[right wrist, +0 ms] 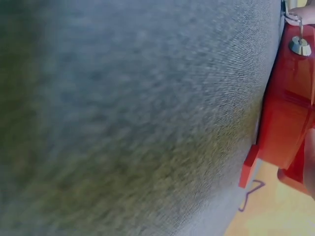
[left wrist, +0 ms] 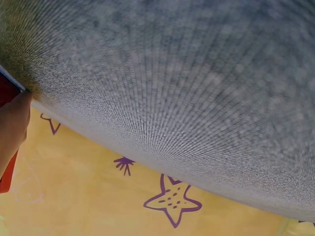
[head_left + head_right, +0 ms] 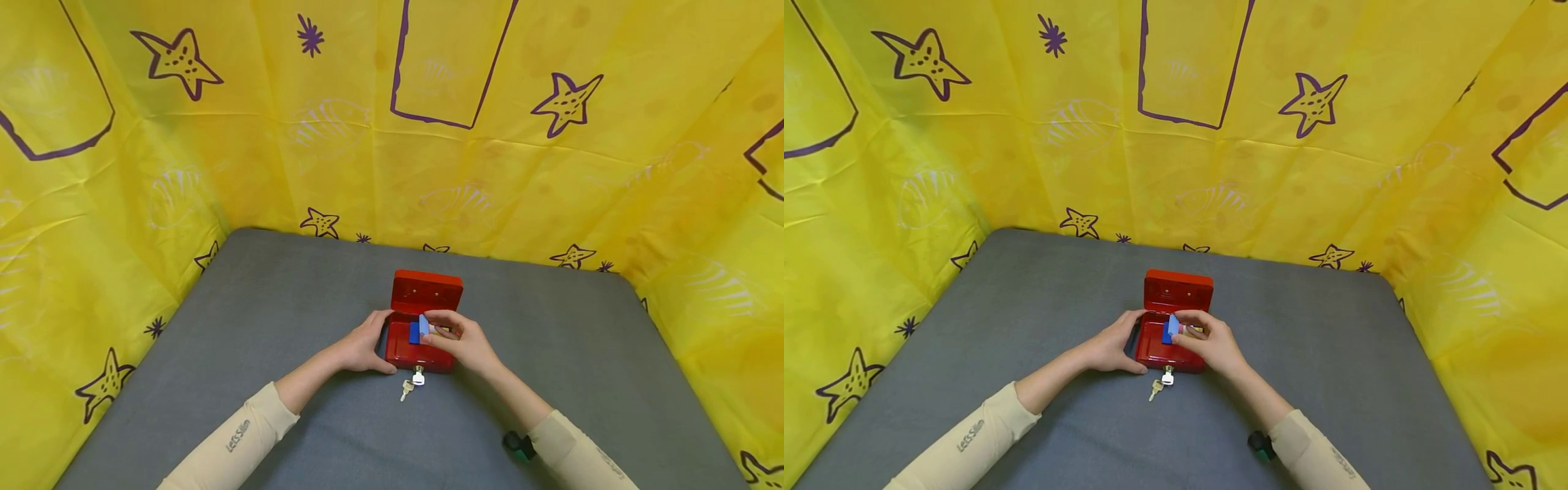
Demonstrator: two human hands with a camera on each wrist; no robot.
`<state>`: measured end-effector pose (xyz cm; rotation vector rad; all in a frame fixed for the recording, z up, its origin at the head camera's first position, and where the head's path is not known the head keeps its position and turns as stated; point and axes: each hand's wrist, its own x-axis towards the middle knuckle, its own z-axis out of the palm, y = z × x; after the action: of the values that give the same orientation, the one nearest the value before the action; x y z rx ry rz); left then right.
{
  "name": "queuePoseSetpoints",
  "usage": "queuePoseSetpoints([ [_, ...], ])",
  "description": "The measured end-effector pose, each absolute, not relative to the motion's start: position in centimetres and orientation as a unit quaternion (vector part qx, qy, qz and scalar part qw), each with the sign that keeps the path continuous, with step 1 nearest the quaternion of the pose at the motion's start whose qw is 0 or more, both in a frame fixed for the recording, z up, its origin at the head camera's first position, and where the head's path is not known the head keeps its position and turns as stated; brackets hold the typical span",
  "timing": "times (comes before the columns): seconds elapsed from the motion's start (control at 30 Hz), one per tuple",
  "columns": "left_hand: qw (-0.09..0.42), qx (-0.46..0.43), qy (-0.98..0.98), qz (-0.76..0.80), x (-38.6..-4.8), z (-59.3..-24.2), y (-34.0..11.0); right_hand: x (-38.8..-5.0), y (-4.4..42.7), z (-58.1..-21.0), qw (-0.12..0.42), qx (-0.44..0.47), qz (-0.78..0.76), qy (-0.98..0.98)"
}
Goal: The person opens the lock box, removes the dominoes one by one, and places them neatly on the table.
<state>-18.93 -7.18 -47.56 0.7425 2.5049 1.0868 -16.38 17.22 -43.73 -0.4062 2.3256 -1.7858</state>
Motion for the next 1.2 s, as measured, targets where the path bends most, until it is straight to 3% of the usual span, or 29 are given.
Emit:
queuePoseSetpoints([
  [0.67, 0.156, 0.253, 0.878, 0.376, -18.9, -47.8, -7.1, -16.6, 22.4, -46.1, 0.069, -0.092, -0.593, 0.797],
  [1.2, 0.165, 0.246, 0.881, 0.368, -19.0, -47.9, -7.2, -17.0, 26.0, -47.4, 0.068, -0.109, -0.553, 0.823],
])
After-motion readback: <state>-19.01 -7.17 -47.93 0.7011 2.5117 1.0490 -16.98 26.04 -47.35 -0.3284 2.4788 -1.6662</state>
